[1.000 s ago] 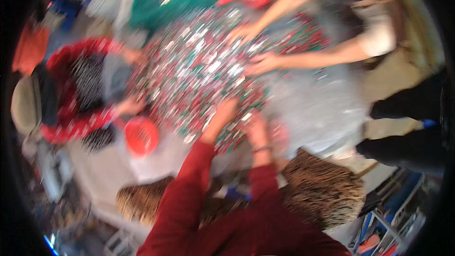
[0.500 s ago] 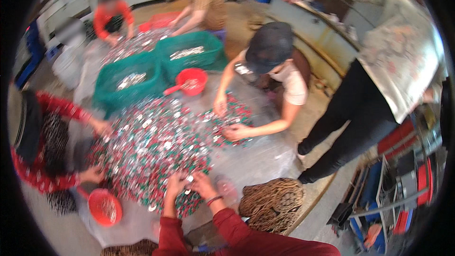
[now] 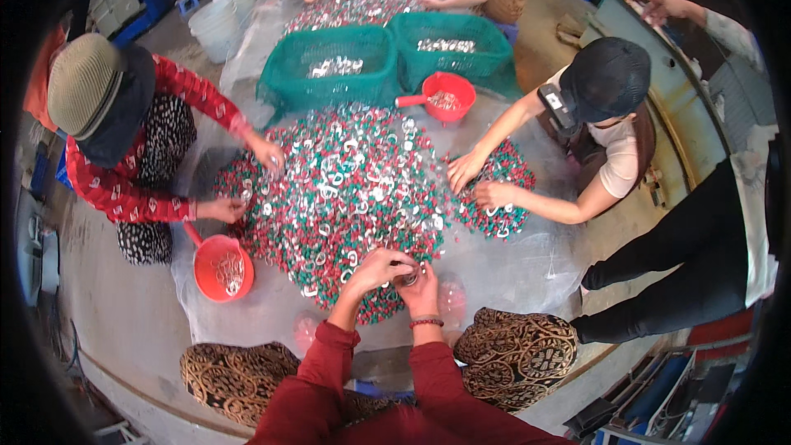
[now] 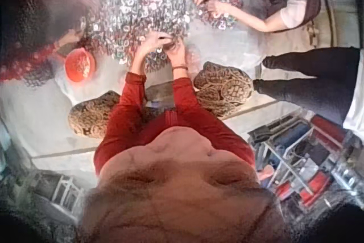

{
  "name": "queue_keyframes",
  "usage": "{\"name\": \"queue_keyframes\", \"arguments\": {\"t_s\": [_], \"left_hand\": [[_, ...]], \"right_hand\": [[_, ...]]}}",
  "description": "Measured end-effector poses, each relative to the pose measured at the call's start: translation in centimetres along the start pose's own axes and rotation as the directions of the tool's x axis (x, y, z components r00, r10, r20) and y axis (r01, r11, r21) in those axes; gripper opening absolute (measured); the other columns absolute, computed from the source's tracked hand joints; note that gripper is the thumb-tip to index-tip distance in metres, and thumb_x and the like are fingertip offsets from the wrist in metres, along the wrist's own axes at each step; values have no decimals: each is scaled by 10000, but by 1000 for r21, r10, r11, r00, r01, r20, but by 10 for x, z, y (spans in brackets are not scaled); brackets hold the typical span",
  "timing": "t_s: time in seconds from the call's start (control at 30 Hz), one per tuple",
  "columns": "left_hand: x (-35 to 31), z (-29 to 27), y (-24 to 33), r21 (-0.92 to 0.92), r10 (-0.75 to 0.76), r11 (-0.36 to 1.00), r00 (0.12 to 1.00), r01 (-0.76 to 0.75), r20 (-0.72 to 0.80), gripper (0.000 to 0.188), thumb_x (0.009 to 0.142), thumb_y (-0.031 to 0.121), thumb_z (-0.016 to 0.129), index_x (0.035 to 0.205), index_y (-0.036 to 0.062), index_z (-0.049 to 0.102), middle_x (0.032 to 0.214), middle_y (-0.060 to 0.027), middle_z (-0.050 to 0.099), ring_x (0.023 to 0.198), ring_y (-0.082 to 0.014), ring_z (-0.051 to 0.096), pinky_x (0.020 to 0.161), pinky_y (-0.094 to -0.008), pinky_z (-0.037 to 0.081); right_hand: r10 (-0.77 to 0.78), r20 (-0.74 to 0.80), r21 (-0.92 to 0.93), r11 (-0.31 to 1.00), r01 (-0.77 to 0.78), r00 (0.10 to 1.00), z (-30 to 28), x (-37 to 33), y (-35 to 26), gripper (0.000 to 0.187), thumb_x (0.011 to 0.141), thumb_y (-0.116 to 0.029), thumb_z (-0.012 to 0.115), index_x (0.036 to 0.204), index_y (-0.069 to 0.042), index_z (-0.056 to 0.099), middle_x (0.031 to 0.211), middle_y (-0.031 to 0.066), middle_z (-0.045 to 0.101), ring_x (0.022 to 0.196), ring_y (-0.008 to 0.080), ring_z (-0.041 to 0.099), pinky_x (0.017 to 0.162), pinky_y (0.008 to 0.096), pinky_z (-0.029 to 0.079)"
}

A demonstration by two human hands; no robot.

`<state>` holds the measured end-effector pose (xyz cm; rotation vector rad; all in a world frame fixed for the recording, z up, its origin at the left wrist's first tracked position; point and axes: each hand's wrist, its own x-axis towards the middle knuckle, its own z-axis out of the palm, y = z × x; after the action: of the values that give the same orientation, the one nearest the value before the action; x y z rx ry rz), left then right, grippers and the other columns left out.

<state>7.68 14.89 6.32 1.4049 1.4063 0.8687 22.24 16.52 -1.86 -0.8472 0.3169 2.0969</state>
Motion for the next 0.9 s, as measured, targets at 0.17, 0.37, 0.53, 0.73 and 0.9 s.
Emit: {"name": "queue_keyframes", "arguments": {"t_s": [0.17, 0.37, 0.53, 0.73, 0.9], "left_hand": [[8, 1, 10, 77, -73, 994, 989, 84, -131, 253, 816, 148, 632, 1044, 41, 653, 945, -131, 663, 831, -202, 634, 747, -306, 491], [27, -45, -36, 283, -238, 894, 903, 348, -357, 200, 809, 146, 625, 966, 30, 668, 826, -140, 666, 744, -221, 647, 688, -325, 485], [104, -12, -58, 411, -55, 895, 958, 171, -281, 179, 790, 116, 626, 946, 36, 663, 883, -152, 658, 788, -298, 641, 721, -372, 492], [177, 54, -86, 573, 70, 819, 989, 16, -127, 271, 736, 43, 632, 1006, 61, 637, 990, -163, 624, 967, -332, 577, 846, -405, 463], [194, 89, -96, 772, 219, 616, 975, -156, 22, 353, 704, 63, 611, 1055, 107, 611, 1070, -85, 573, 1051, -289, 502, 901, -372, 429]], "right_hand": [[-59, 57, -1, 998, 59, 997, -2, -1, -6, 239, 886, -290, 522, 978, -80, 590, 944, 81, 595, 836, 207, 552, 678, 334, 457], [3, 396, 394, 902, -173, 918, -42, 19, -22, 253, 920, -109, 452, 1146, -27, 530, 920, 115, 566, 622, 126, 406, 415, 181, 338], [-77, 268, 478, 876, -63, 960, -48, 27, -30, 353, 917, -77, 451, 1270, -58, 448, 940, 91, 544, 669, 137, 447, 441, 187, 365], [-66, 124, 147, 988, 48, 990, -28, 25, -17, 362, 912, -173, 518, 1260, -105, 447, 942, 49, 553, 750, 156, 529, 525, 228, 421], [-46, 47, 143, 989, 39, 998, -29, 26, -18, 300, 909, -201, 535, 1185, -89, 502, 873, 28, 568, 654, 132, 513, 445, 199, 385]]}}
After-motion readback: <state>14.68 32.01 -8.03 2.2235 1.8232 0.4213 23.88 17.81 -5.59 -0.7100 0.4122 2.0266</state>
